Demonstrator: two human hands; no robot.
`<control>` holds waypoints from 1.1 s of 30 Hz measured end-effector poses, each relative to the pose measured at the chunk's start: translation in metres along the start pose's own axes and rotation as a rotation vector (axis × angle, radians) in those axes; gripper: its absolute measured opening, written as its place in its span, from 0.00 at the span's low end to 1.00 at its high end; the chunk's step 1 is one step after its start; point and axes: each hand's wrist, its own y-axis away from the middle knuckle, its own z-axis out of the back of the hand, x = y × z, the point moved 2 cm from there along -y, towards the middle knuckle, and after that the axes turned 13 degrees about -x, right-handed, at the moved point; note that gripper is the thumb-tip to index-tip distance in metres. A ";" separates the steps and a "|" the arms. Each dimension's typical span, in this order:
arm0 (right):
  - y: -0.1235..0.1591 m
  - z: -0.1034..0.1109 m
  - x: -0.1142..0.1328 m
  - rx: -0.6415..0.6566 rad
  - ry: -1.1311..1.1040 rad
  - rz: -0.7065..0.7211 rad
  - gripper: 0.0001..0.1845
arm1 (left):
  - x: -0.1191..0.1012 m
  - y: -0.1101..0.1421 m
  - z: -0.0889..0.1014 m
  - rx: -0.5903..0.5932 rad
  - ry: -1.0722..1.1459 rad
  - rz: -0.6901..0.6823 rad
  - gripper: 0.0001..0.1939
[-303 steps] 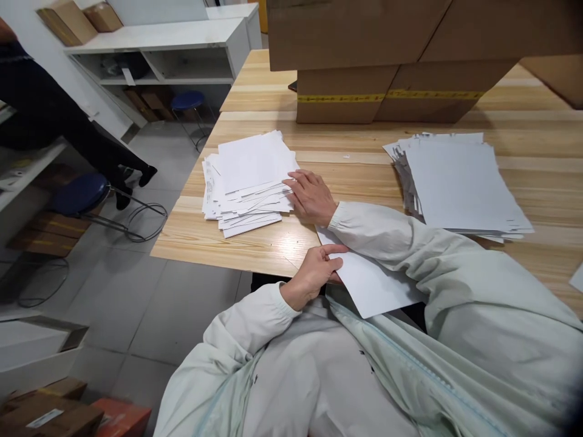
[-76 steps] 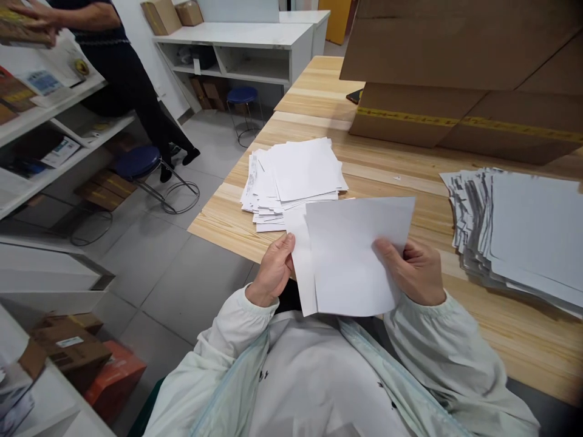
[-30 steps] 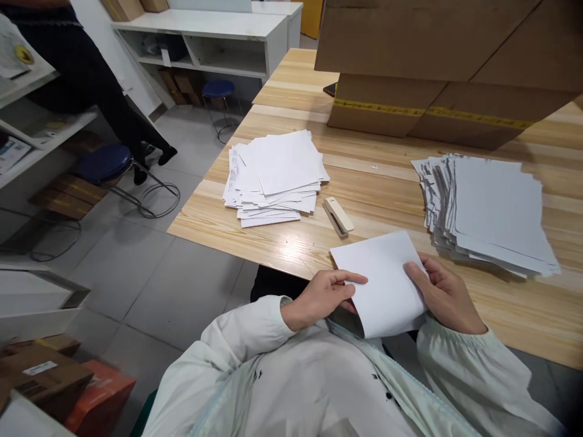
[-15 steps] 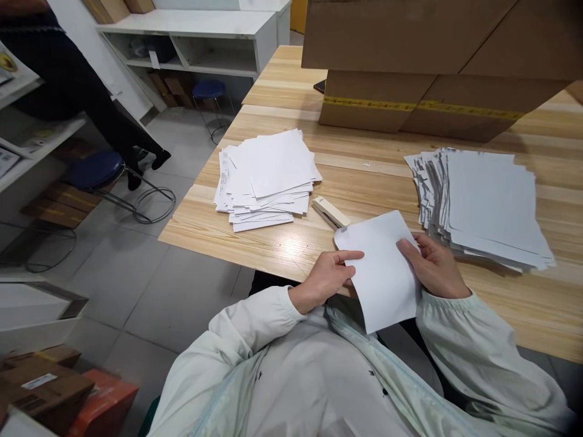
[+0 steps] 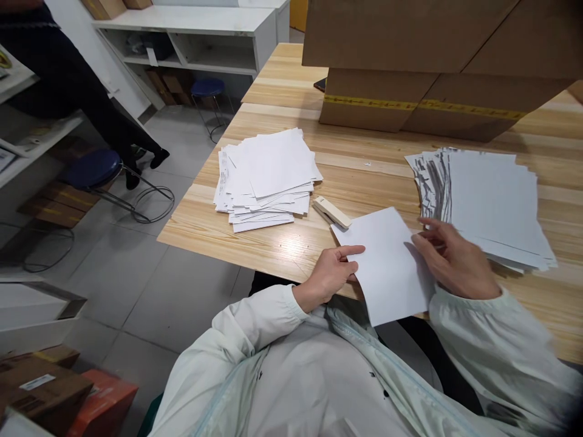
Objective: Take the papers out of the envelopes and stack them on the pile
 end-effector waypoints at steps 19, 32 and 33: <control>-0.051 -0.107 0.117 0.491 0.219 0.518 0.21 | -0.016 0.002 0.021 0.020 -0.095 -0.002 0.25; -0.060 -0.139 0.126 0.108 0.084 0.678 0.21 | -0.017 -0.003 0.026 0.089 -0.224 0.092 0.26; -0.060 -0.143 0.125 0.122 0.068 0.691 0.22 | -0.017 -0.003 0.027 0.097 -0.227 0.106 0.26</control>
